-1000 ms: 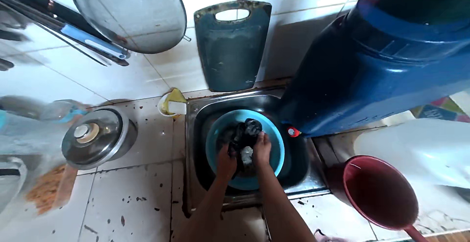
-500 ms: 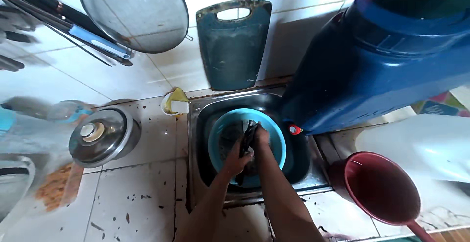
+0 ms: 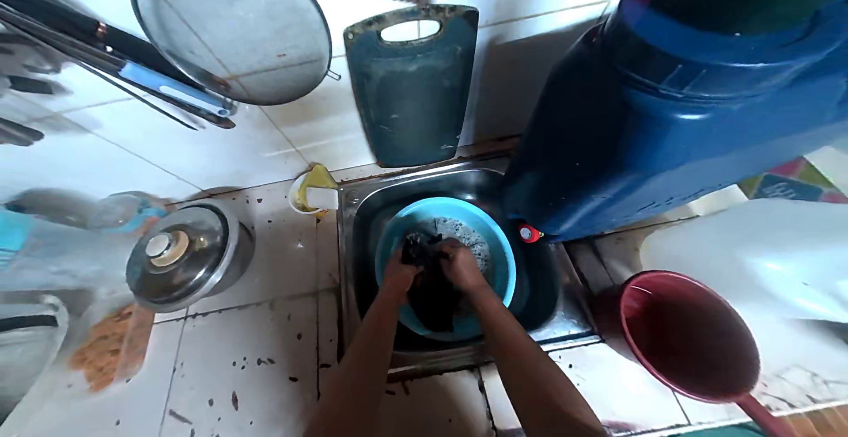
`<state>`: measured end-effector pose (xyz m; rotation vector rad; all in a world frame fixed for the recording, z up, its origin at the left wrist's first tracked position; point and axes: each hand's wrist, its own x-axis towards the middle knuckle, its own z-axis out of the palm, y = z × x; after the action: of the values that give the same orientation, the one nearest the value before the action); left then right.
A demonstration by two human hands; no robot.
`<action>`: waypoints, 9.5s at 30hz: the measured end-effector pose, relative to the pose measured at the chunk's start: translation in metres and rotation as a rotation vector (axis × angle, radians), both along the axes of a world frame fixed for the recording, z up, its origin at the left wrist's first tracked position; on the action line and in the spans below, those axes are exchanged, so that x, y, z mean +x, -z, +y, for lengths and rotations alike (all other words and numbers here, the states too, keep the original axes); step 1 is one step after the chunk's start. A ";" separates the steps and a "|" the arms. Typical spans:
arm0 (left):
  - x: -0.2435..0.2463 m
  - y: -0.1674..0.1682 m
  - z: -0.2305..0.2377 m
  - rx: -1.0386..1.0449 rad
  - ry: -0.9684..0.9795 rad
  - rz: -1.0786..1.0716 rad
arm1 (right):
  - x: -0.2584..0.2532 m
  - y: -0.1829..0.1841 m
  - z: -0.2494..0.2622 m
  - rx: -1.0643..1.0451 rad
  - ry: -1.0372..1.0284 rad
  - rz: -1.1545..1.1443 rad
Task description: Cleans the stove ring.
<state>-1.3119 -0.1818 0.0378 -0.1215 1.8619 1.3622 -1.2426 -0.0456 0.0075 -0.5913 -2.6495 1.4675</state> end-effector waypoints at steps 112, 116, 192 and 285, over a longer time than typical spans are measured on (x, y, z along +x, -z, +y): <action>0.033 -0.014 0.019 0.523 -0.860 0.186 | 0.062 0.023 -0.025 -1.619 0.690 0.479; 0.041 0.009 0.007 0.376 -0.763 -0.136 | 0.049 0.001 -0.037 -1.572 0.621 0.515; 0.062 -0.024 0.022 -0.415 0.325 0.848 | 0.043 -0.027 -0.056 -1.275 0.746 0.115; 0.051 -0.062 -0.014 -0.395 0.088 0.868 | -0.015 -0.067 -0.073 -1.201 0.972 0.450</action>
<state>-1.2614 -0.1956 0.0996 0.4140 2.8003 1.0313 -1.2573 -0.1188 0.0749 -1.1315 -0.6665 2.1748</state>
